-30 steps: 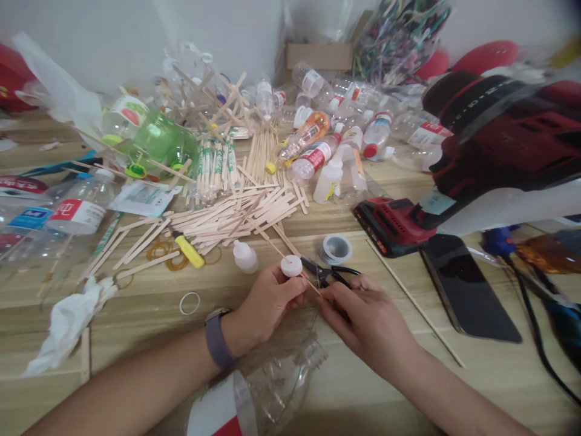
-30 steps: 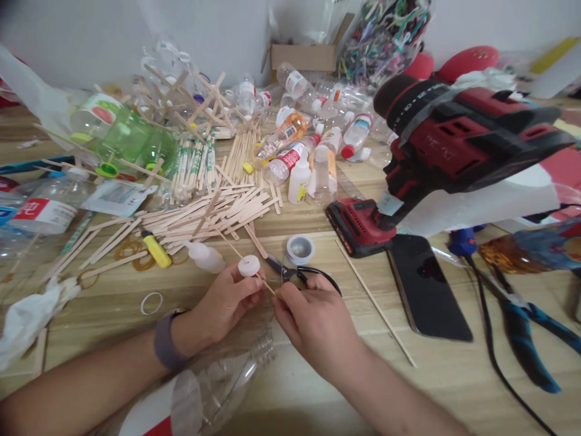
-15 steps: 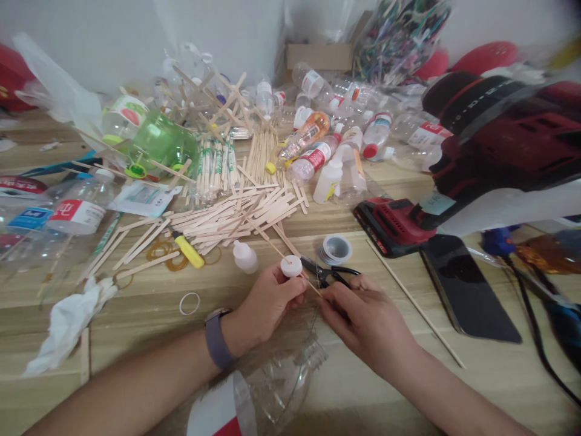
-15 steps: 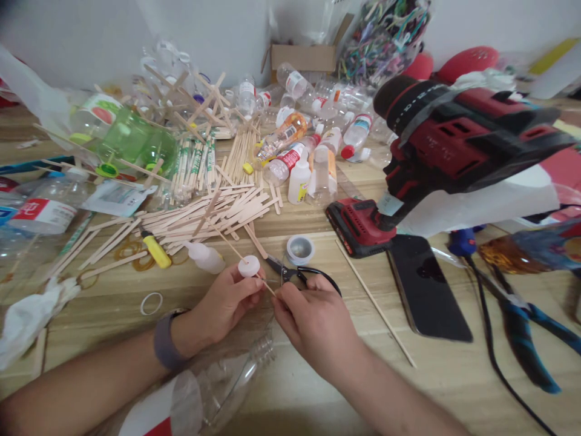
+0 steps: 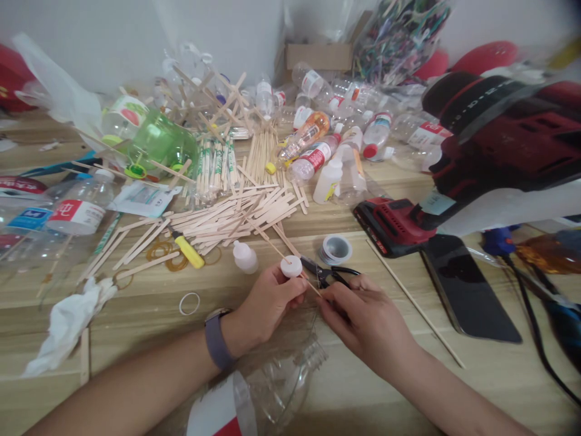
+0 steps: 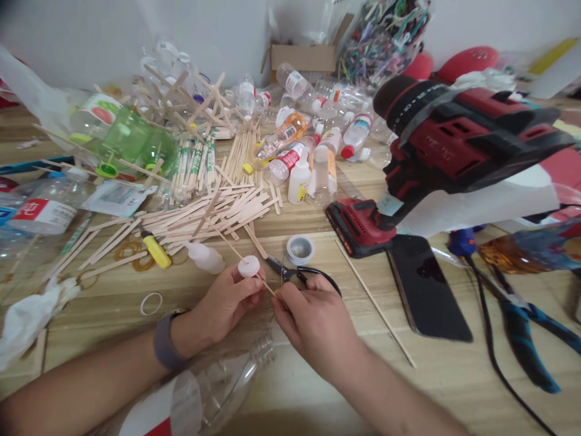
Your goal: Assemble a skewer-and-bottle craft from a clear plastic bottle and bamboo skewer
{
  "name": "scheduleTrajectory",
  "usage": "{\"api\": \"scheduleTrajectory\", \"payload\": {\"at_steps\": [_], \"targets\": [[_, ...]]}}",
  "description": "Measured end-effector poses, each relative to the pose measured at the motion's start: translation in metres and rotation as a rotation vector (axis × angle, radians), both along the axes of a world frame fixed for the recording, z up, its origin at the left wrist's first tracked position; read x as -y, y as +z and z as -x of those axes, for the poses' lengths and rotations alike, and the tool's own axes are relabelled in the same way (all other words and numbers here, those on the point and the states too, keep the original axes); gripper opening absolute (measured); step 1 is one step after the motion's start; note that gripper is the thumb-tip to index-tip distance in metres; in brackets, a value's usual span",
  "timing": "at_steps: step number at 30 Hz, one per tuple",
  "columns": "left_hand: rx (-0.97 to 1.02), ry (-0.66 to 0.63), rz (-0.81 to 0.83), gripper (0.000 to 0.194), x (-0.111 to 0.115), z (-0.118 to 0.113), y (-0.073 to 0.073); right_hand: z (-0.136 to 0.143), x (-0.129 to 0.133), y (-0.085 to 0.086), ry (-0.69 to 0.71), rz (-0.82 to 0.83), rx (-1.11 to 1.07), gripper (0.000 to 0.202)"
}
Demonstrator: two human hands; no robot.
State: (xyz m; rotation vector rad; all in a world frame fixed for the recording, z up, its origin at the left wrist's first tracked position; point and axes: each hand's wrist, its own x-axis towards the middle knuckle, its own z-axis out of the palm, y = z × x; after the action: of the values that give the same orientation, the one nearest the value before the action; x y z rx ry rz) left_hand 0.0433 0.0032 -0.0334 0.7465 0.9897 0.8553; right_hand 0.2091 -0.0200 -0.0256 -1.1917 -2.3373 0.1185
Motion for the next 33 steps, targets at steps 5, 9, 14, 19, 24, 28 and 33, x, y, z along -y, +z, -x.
{"api": "scheduleTrajectory", "payload": {"at_steps": [5,9,14,19,24,28,33], "targets": [[0.016,0.003,-0.013,0.014,0.0008,0.0001,0.0008,-0.0004,0.0011,0.0014,-0.002,0.016,0.012,0.026],[0.02,0.01,-0.009,0.013,0.0006,0.0,0.0006,-0.0001,0.0013,0.0018,-0.001,0.012,0.003,0.025],[0.027,0.011,-0.006,0.014,0.0007,-0.0003,0.001,0.0004,0.001,0.0011,0.003,0.022,-0.005,0.025],[0.027,0.01,0.002,0.013,0.0011,-0.0003,0.0013,0.0003,0.0018,0.0011,0.003,0.014,-0.012,0.025],[0.036,-0.001,-0.005,0.014,0.0007,-0.0002,0.0009,0.0001,0.0012,0.0015,0.006,0.021,-0.005,0.025],[0.039,0.001,-0.005,0.014,0.0008,-0.0004,0.0027,0.0005,0.0008,0.0014,-0.006,0.014,-0.001,0.025],[0.043,-0.001,-0.016,0.014,0.0009,-0.0004,0.0031,0.0006,0.0008,0.0008,0.001,0.019,0.006,0.025]]}}
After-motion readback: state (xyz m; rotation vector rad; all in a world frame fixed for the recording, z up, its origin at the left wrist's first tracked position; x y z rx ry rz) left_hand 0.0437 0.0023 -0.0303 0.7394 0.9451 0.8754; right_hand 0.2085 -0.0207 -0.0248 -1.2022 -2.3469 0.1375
